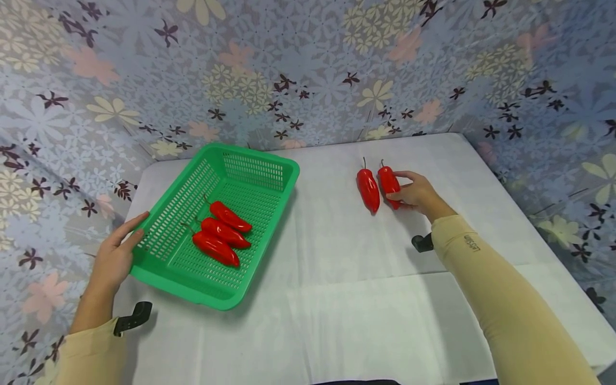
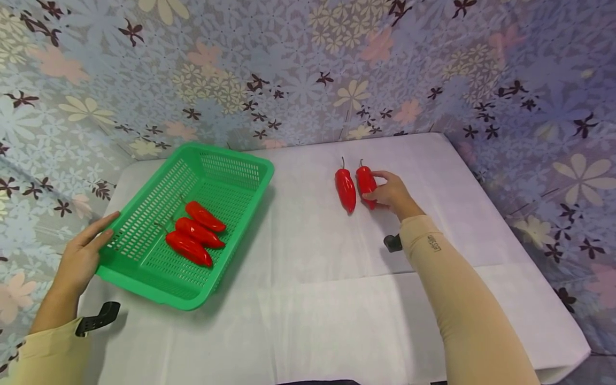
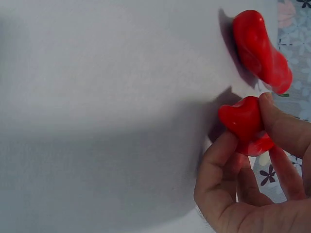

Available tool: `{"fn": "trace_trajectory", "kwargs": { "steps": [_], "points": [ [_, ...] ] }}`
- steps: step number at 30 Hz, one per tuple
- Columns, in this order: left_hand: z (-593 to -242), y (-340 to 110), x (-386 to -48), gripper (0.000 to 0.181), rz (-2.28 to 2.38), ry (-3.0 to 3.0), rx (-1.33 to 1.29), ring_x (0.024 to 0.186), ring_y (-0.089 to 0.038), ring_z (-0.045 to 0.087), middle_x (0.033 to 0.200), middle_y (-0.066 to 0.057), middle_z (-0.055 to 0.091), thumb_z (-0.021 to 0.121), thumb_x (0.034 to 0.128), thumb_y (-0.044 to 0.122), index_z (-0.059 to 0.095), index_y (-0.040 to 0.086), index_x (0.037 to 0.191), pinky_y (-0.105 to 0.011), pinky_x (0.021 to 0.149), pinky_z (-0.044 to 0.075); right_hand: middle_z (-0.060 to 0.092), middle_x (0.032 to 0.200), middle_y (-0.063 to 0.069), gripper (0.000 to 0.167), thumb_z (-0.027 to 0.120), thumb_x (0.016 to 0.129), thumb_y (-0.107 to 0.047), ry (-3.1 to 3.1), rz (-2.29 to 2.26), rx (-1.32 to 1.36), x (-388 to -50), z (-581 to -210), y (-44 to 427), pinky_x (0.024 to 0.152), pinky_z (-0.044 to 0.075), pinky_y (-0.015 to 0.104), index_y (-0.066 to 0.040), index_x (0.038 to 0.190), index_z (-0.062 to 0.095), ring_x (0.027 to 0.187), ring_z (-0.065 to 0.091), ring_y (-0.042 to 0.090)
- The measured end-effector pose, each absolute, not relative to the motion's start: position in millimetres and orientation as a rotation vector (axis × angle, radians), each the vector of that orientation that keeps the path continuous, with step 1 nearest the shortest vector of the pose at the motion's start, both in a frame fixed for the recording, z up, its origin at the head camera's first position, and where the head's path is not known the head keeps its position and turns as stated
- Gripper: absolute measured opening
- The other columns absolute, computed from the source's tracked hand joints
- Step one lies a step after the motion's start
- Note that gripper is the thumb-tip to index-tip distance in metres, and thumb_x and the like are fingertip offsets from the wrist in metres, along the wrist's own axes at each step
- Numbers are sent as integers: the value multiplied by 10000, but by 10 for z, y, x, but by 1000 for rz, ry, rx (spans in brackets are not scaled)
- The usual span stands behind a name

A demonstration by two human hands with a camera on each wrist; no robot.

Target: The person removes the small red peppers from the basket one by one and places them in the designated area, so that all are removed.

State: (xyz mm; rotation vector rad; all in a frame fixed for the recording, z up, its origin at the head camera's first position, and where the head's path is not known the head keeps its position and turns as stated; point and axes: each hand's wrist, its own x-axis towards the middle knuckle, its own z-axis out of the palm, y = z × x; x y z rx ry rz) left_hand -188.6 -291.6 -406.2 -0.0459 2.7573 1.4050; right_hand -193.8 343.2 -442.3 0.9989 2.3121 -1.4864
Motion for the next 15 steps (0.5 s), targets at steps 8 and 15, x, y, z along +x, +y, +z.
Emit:
{"fn": "trace_trajectory", "kwargs": {
  "steps": [8,15],
  "points": [
    [-4032,-2899,-1891,480,1390,2762,-49,1473,-397,213,1617,-124,295,421,1081,388,431,281,1549,-643,1130,154,332,1536,245,874,745,916,-65,2347,-1443,1016,-1918,-4456,3455,982,475,516,-228,1618,249,1376,343,440],
    [-4047,-2915,-1896,480,1399,2757,-56,1469,-386,226,1617,-110,302,428,1081,379,435,269,1548,-622,1135,164,337,1529,263,867,752,916,-93,2395,-1392,965,-1892,-4406,3460,1007,452,527,-195,1616,251,1373,345,449]
  ]
}}
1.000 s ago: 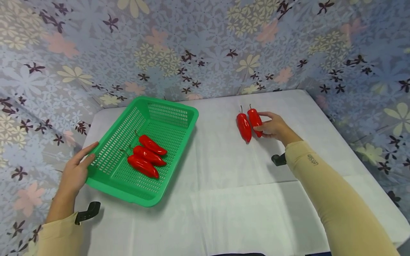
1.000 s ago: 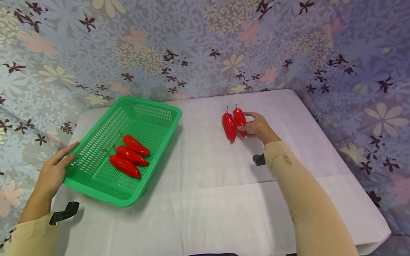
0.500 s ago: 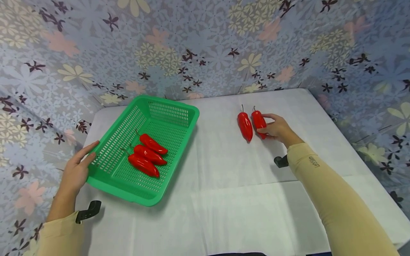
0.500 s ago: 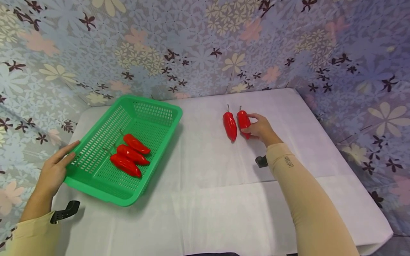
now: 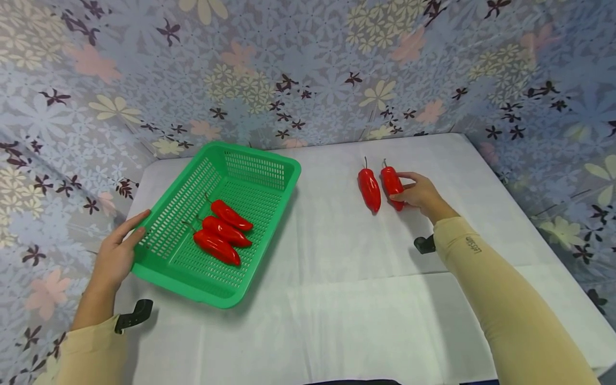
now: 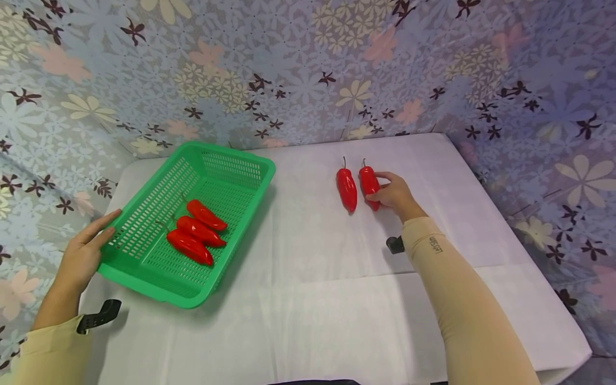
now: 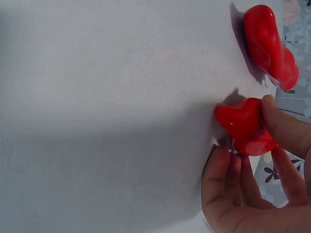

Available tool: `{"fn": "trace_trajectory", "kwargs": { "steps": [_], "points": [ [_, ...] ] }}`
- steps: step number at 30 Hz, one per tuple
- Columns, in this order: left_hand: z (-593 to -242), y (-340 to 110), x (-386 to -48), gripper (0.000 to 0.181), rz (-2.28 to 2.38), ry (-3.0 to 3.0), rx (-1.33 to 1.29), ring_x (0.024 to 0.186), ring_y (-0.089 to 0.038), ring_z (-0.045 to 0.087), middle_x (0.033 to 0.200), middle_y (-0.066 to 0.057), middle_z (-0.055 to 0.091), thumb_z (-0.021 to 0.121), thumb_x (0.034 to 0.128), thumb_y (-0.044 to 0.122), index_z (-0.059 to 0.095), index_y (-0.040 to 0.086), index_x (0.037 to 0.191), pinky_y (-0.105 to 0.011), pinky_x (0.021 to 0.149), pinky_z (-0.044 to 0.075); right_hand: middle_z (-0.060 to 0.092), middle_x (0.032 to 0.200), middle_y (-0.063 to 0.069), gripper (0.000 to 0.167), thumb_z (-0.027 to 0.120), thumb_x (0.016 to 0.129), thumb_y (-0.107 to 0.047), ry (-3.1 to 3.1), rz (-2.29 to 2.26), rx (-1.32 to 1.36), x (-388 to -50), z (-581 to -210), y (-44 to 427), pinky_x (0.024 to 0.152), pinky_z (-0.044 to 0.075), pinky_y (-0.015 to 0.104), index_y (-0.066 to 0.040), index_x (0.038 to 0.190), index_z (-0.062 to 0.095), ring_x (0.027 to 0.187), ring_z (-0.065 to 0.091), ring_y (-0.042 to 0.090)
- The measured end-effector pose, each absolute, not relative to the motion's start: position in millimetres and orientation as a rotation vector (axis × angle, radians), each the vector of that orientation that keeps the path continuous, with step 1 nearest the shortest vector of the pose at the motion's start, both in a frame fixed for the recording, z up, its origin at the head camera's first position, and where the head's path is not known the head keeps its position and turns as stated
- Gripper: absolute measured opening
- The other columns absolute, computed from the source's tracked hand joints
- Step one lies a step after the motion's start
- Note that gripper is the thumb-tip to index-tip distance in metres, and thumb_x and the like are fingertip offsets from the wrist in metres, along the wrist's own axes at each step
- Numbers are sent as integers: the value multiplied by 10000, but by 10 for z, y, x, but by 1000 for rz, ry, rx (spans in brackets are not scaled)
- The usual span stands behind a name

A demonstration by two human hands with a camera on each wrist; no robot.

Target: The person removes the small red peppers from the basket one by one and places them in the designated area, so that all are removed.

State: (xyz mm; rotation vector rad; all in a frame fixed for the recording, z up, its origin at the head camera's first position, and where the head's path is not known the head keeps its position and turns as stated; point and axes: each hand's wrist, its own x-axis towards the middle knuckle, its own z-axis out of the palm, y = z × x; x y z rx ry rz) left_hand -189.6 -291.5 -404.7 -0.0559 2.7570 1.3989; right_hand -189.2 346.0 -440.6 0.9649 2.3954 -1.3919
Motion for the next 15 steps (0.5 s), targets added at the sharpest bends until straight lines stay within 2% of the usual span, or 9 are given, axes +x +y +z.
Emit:
{"fn": "trace_trajectory", "kwargs": {
  "steps": [7,15],
  "points": [
    [-4041,-2910,-1893,480,1415,2743,-42,1467,-387,230,1621,-109,292,431,1082,385,428,280,1551,-607,1138,170,309,1550,271,893,770,904,-129,2427,-1345,995,-1899,-4370,3486,1006,445,554,-206,1619,242,1368,351,461],
    [-4039,-2917,-1900,482,1415,2745,-29,1468,-395,223,1620,-119,290,428,1084,382,426,269,1553,-616,1137,165,266,1607,199,1077,890,789,-281,2450,-1351,1063,-2147,-4775,3807,996,408,642,-322,1623,209,1414,297,448]
  ]
}}
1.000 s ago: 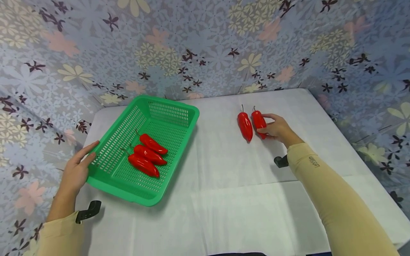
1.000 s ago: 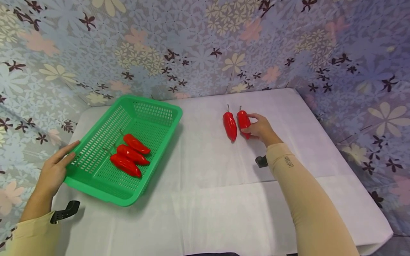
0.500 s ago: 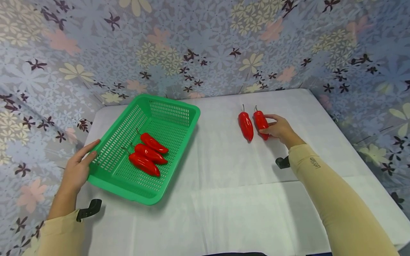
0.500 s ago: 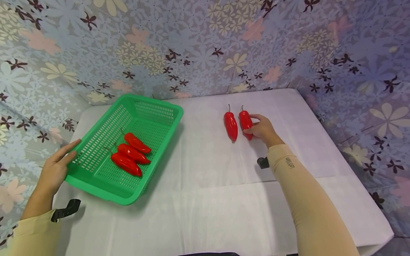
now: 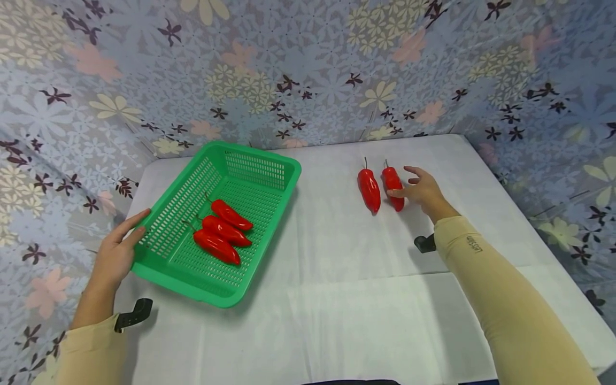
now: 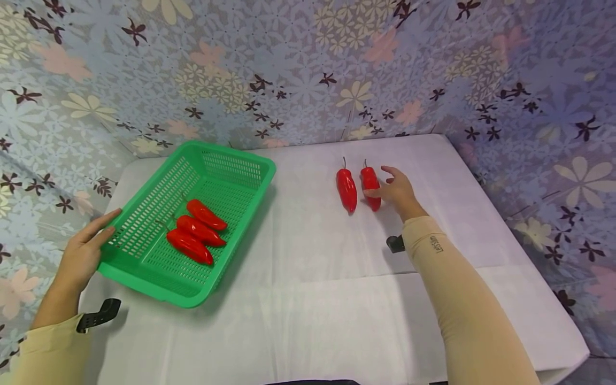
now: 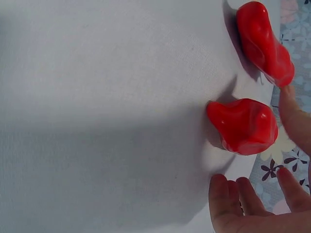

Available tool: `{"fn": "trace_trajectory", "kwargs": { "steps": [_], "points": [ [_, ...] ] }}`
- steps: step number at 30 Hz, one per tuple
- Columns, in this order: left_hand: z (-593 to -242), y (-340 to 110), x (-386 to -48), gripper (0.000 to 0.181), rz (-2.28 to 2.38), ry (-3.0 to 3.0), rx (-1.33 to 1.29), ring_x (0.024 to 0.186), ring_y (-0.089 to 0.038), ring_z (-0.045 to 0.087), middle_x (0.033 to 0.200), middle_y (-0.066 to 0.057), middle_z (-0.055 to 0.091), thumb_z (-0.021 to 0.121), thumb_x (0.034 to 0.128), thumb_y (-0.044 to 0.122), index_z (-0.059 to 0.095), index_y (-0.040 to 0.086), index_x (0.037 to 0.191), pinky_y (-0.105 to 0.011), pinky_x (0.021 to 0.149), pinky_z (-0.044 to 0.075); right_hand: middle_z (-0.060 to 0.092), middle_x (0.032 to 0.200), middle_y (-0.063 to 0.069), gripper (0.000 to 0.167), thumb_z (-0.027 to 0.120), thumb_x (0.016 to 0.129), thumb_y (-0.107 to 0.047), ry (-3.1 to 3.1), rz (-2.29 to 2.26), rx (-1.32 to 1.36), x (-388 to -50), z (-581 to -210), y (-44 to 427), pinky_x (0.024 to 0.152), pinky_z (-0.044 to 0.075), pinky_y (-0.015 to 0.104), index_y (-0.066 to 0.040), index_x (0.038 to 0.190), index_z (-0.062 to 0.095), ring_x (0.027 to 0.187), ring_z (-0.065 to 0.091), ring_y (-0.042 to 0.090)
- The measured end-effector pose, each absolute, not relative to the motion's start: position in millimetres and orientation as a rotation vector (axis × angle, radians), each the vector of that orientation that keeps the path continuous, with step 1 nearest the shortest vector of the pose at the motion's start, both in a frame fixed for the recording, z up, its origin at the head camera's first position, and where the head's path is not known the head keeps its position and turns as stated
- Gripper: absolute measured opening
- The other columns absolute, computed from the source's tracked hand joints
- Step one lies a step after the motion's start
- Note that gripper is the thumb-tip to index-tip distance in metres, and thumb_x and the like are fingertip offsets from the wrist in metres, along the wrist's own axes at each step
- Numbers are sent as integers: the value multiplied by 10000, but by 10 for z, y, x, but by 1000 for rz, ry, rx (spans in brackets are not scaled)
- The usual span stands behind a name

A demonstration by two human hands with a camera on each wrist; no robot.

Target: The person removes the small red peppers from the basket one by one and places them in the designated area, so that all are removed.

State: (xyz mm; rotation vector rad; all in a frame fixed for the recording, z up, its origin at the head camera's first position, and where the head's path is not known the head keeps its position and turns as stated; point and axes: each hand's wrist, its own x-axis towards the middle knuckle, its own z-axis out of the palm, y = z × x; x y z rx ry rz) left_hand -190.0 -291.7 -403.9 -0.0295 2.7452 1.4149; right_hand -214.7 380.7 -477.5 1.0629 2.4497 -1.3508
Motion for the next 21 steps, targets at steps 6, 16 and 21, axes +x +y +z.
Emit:
{"fn": "trace_trajectory", "kwargs": {
  "steps": [6,16,21],
  "points": [
    [-4041,-2917,-1903,489,1405,2743,-23,1470,-414,207,1620,-133,283,424,1084,390,416,268,1557,-643,1129,158,247,1618,195,1131,896,762,-391,2487,-1367,1029,-2095,-4672,3738,996,344,710,-346,1627,169,1431,274,453],
    [-4037,-2913,-1902,487,1409,2754,-17,1472,-403,211,1614,-137,298,426,1085,376,421,250,1556,-635,1136,152,213,1626,219,1108,868,798,-384,2549,-1401,985,-1887,-4175,3429,1021,328,698,-280,1636,150,1446,240,462],
    [-4037,-2919,-1906,482,1416,2753,-23,1471,-393,218,1614,-130,300,428,1084,374,428,258,1552,-625,1138,157,213,1628,214,1104,873,789,-401,2580,-1411,973,-1892,-4126,3418,1025,323,694,-304,1632,166,1450,236,457]
  ]
}}
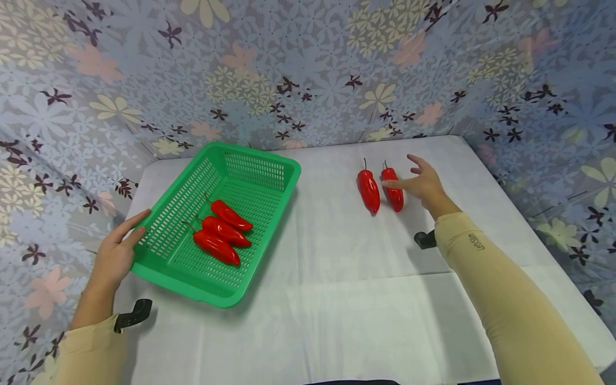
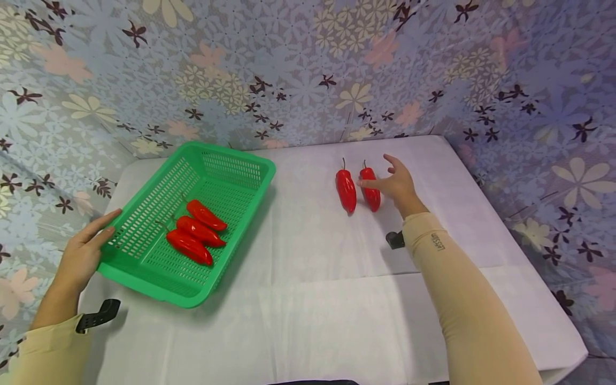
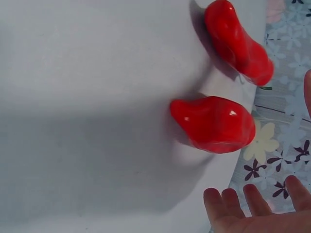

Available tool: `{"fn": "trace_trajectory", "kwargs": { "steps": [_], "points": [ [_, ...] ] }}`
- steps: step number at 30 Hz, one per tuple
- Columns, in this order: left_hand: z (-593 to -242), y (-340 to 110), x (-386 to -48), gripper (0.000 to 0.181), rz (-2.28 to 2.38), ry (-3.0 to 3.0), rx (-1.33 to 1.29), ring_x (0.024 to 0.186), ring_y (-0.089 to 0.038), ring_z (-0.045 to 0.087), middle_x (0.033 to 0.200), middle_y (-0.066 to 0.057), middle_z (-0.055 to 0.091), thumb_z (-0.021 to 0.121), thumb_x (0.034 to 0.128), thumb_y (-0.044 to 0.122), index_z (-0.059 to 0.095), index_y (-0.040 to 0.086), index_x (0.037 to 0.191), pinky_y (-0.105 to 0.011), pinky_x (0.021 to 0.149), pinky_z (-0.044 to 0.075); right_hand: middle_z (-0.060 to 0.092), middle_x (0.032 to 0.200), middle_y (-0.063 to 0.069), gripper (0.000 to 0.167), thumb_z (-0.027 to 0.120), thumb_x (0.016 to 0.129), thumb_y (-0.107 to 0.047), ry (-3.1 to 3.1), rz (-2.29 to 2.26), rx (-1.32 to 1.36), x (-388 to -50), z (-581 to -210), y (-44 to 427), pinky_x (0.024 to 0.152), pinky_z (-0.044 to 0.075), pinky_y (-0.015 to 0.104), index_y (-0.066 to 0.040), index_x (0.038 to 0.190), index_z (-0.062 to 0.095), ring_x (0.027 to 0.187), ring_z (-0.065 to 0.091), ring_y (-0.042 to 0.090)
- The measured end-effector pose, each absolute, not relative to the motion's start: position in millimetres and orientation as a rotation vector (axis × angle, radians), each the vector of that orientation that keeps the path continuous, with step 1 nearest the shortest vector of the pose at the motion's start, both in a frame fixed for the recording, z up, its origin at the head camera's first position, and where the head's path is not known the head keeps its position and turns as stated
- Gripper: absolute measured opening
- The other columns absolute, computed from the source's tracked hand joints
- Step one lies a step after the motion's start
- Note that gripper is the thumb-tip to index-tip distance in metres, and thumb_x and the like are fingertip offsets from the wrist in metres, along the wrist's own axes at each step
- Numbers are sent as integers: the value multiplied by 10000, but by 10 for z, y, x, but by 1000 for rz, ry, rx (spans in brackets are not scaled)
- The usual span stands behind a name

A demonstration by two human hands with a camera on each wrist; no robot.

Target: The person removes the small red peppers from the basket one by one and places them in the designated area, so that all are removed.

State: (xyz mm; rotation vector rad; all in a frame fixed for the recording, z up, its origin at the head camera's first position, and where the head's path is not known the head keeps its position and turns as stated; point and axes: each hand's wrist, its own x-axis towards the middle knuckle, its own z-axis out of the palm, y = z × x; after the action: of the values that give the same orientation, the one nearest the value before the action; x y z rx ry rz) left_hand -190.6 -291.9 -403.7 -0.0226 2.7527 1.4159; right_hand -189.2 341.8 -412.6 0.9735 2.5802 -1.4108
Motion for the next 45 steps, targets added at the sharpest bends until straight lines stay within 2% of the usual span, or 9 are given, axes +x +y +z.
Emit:
{"fn": "trace_trajectory", "kwargs": {
  "steps": [8,18,26,32,39,45],
  "points": [
    [-4023,-2910,-1900,485,1416,2741,-35,1475,-399,202,1620,-132,287,421,1085,370,420,255,1556,-637,1135,144,211,1633,198,1095,867,802,-374,2600,-1407,916,-1966,-4028,3358,1026,327,696,-311,1633,157,1448,244,453],
    [-4010,-2916,-1887,483,1394,2742,-50,1472,-418,198,1625,-135,274,414,1080,402,422,302,1552,-661,1122,146,250,1623,179,1034,864,813,-319,2647,-1443,780,-2067,-3799,3041,1062,357,612,-295,1623,222,1445,277,418],
    [-4014,-2906,-1892,482,1383,2759,-50,1470,-417,206,1619,-138,287,413,1081,385,427,282,1551,-654,1126,144,280,1622,132,1060,896,772,-355,2649,-1465,663,-2136,-3675,2763,1042,384,610,-352,1610,247,1439,311,387],
    [-4017,-2902,-1910,485,1369,2773,-36,1467,-422,213,1615,-139,295,415,1081,387,427,269,1551,-658,1123,147,330,1596,131,1060,911,764,-299,2631,-1534,561,-2219,-3652,2579,1048,418,522,-324,1607,270,1396,396,354],
    [-4028,-2915,-1906,484,1370,2767,-47,1467,-418,213,1619,-131,290,415,1083,374,423,263,1554,-653,1125,151,439,1533,100,1028,929,736,-315,2609,-1505,405,-2317,-3586,2270,972,496,467,-333,1578,341,1344,471,297],
    [-4041,-2916,-1909,483,1375,2764,-61,1461,-420,222,1621,-121,290,420,1082,380,422,276,1554,-643,1125,161,469,1490,103,1023,948,715,-232,2556,-1578,208,-2343,-3466,1922,934,517,442,-299,1564,382,1308,497,307]
  ]
}}
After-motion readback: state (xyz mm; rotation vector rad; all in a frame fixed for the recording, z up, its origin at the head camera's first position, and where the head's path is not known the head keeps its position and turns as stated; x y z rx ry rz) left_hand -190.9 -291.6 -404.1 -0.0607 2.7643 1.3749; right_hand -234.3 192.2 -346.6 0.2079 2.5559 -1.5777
